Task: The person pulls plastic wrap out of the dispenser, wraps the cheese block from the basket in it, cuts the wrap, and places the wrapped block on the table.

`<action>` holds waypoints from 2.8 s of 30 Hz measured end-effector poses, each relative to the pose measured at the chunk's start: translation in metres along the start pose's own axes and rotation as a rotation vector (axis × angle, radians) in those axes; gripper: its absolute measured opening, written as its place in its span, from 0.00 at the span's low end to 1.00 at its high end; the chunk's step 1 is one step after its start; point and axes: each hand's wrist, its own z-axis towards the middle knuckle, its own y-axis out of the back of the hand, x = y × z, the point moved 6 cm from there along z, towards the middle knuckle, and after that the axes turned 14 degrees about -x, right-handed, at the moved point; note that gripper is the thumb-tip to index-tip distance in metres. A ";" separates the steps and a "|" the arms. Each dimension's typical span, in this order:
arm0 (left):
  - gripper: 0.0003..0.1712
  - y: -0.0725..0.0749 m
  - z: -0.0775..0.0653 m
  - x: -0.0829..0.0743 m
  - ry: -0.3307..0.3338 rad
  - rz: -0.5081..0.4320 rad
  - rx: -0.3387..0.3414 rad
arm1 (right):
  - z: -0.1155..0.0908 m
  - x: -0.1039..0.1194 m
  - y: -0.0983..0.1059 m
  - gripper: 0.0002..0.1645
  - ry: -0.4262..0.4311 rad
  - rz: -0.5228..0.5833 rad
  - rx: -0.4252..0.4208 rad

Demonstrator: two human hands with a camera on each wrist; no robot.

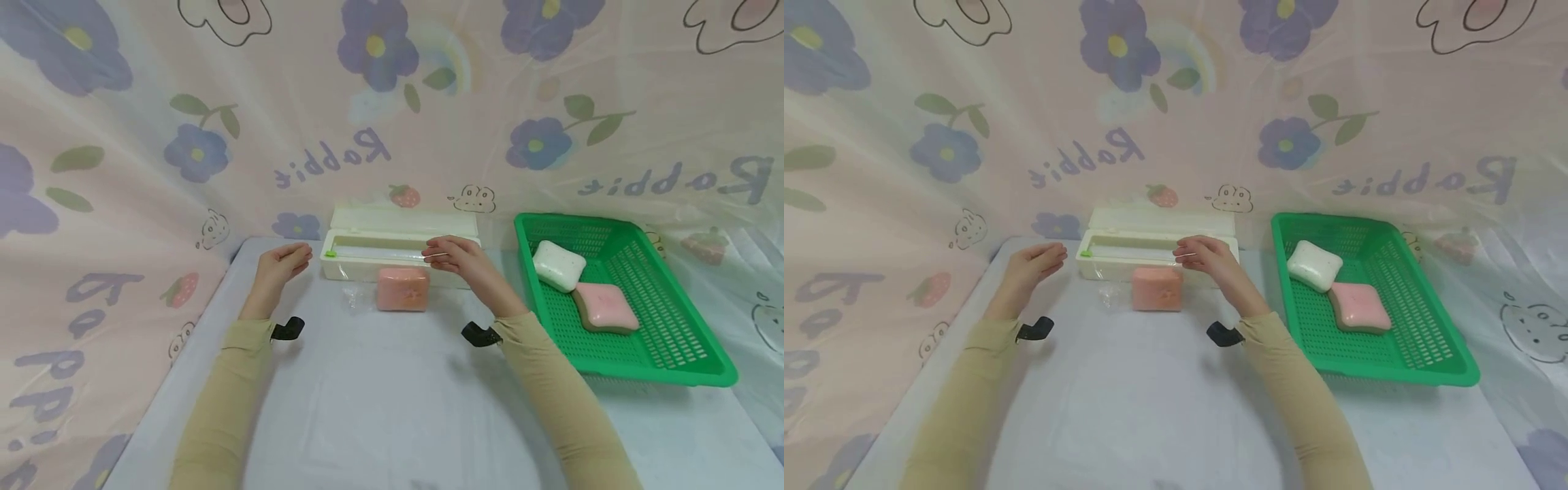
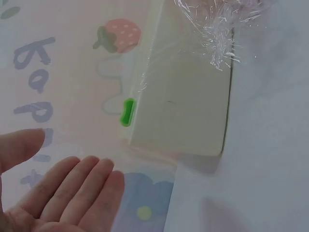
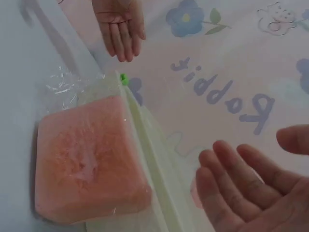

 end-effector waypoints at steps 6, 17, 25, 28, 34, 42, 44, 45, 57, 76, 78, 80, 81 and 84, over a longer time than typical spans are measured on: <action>0.28 -0.009 0.009 0.006 0.009 -0.016 -0.087 | 0.041 -0.005 -0.032 0.21 0.006 -0.025 0.059; 0.34 -0.028 0.021 0.026 0.064 0.003 -0.078 | 0.077 -0.014 -0.097 0.26 0.082 -0.045 0.182; 0.38 -0.036 0.022 0.031 -0.003 0.124 -0.069 | 0.091 -0.015 -0.127 0.26 0.073 -0.043 0.214; 0.39 -0.038 0.022 0.031 -0.015 0.110 -0.061 | 0.094 -0.015 -0.138 0.24 0.079 -0.066 0.209; 0.37 -0.038 0.023 0.032 -0.054 0.081 -0.068 | 0.094 -0.016 -0.156 0.20 0.111 -0.132 0.187; 0.34 -0.034 0.024 0.030 -0.102 0.075 -0.110 | 0.097 -0.024 -0.168 0.18 0.139 -0.148 0.138; 0.33 -0.033 0.025 0.030 -0.108 0.096 -0.128 | 0.098 -0.026 -0.169 0.18 0.135 -0.151 0.129; 0.33 -0.033 0.025 0.030 -0.111 0.112 -0.136 | 0.099 -0.027 -0.170 0.17 0.136 -0.159 0.124; 0.31 -0.034 0.028 0.031 -0.141 0.164 -0.150 | 0.105 -0.032 -0.176 0.12 0.192 -0.287 0.078; 0.29 -0.034 0.029 0.030 -0.150 0.091 -0.115 | 0.107 -0.030 -0.176 0.07 0.237 -0.400 0.016; 0.29 -0.034 0.030 0.030 -0.156 0.095 -0.114 | 0.107 -0.029 -0.175 0.07 0.256 -0.427 0.017; 0.29 -0.034 0.030 0.031 -0.151 0.100 -0.115 | 0.108 -0.029 -0.173 0.07 0.265 -0.447 0.022; 0.29 -0.033 0.031 0.031 -0.150 0.114 -0.118 | 0.109 -0.030 -0.173 0.07 0.266 -0.454 0.026; 0.29 -0.033 0.032 0.032 -0.147 0.154 -0.131 | 0.111 -0.033 -0.171 0.06 0.262 -0.474 0.043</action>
